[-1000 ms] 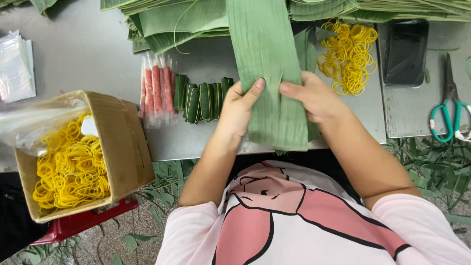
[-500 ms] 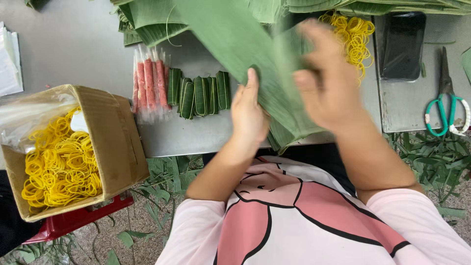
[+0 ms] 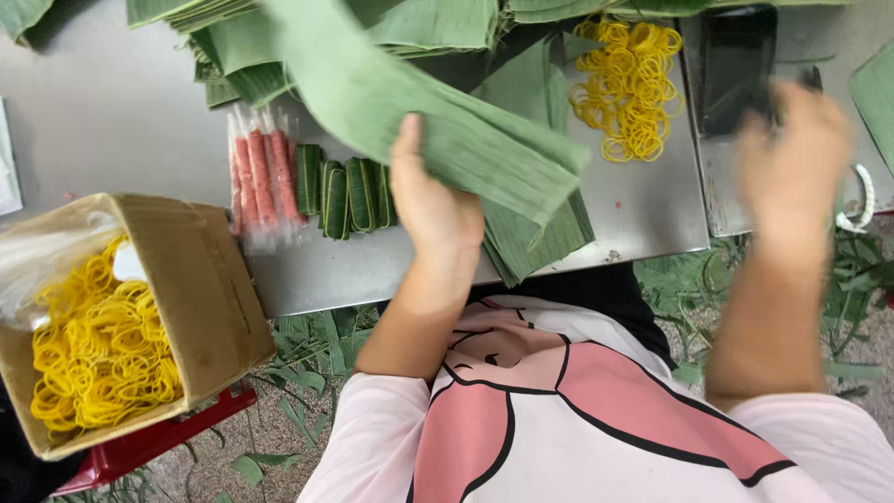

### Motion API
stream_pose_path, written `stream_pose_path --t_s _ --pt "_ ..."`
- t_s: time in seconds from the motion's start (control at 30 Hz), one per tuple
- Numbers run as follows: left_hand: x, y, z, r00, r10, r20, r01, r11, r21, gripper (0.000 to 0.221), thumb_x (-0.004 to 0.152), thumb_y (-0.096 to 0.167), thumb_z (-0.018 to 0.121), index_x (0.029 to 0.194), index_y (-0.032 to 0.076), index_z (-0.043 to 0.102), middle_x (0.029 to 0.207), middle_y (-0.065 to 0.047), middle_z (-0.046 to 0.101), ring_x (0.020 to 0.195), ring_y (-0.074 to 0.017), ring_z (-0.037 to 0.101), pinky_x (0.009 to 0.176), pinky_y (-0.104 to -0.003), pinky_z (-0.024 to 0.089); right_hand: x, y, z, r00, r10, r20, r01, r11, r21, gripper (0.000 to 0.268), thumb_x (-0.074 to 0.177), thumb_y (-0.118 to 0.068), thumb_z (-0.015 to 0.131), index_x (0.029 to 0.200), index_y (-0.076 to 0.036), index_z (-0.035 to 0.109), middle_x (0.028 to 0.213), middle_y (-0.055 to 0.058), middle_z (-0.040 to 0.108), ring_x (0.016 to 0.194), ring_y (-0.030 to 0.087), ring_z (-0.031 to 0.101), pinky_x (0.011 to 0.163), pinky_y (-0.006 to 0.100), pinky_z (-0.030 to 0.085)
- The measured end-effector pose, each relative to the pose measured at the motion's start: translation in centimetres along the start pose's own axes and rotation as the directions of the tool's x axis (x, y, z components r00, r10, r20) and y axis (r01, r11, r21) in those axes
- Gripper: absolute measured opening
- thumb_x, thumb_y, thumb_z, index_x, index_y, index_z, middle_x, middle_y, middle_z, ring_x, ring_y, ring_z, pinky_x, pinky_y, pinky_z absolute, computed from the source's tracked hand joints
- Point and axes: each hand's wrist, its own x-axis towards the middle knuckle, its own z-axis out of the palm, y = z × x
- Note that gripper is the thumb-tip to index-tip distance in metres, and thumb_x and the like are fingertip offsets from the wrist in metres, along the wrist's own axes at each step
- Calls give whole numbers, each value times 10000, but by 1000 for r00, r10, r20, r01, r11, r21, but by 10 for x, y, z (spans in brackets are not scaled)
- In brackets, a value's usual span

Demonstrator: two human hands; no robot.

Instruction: The person wraps pink food sticks into green leaves, rolling the leaves tightly by hand and securing the bundles with yellow rubber bands. They also use shears to trim the leaves to size on a metal table.

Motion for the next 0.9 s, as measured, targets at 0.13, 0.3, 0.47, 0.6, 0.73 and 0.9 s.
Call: stream_pose_path --t_s 0.13,0.3,0.47,0.6,0.73,0.9 --pt "-12 -4 10 988 52 146 -68 992 105 246 1038 158 648 1235 15 614 1064 -82 708 829 -200 658 544 -310 478 -80 126 16 951 240 195 -167 929 -330 280 905 -84 669 1147 51 631 1123 248 678 1072 427 634 1020 504 509" --pt "-37 -42 18 961 71 267 -132 966 221 266 998 33 684 1254 10 616 1165 -66 705 988 -158 712 822 -334 609 -118 180 6 925 293 243 -258 952 -164 460 807 -140 795 1181 54 612 1044 236 704 1044 435 664 918 517 520" --pt "-70 -81 3 929 63 364 -326 605 727 154 1045 76 606 1099 -39 693 888 -142 683 590 -237 580 543 -336 471 -147 107 2 831 482 278 -499 867 -10 467 963 -237 794 1304 12 593 1156 195 709 1039 367 686 886 489 521" --pt "-74 -101 -2 571 179 801 -820 164 548 148 1141 108 597 1261 42 655 1112 -83 726 900 -235 758 844 -290 603 -198 18 1 868 158 470 -446 663 601 532 976 -323 647 1386 -30 477 1098 144 618 973 207 623 854 353 540" --pt "-89 -128 5 524 -68 849 -781 360 511 298 1134 144 556 1393 -3 561 1319 -188 639 1174 -283 678 1060 -339 531 -208 12 -10 862 78 501 -506 65 860 640 1042 -516 570 1419 -16 439 1332 103 584 1120 184 602 1006 330 495" --pt "-106 -143 10 577 -437 690 -444 542 714 427 1096 188 502 1477 -5 503 1308 -136 689 1052 -196 704 1003 -305 548 -225 30 -27 802 370 470 -576 268 772 774 1005 -639 548 1333 62 548 926 155 578 764 206 559 730 373 466"
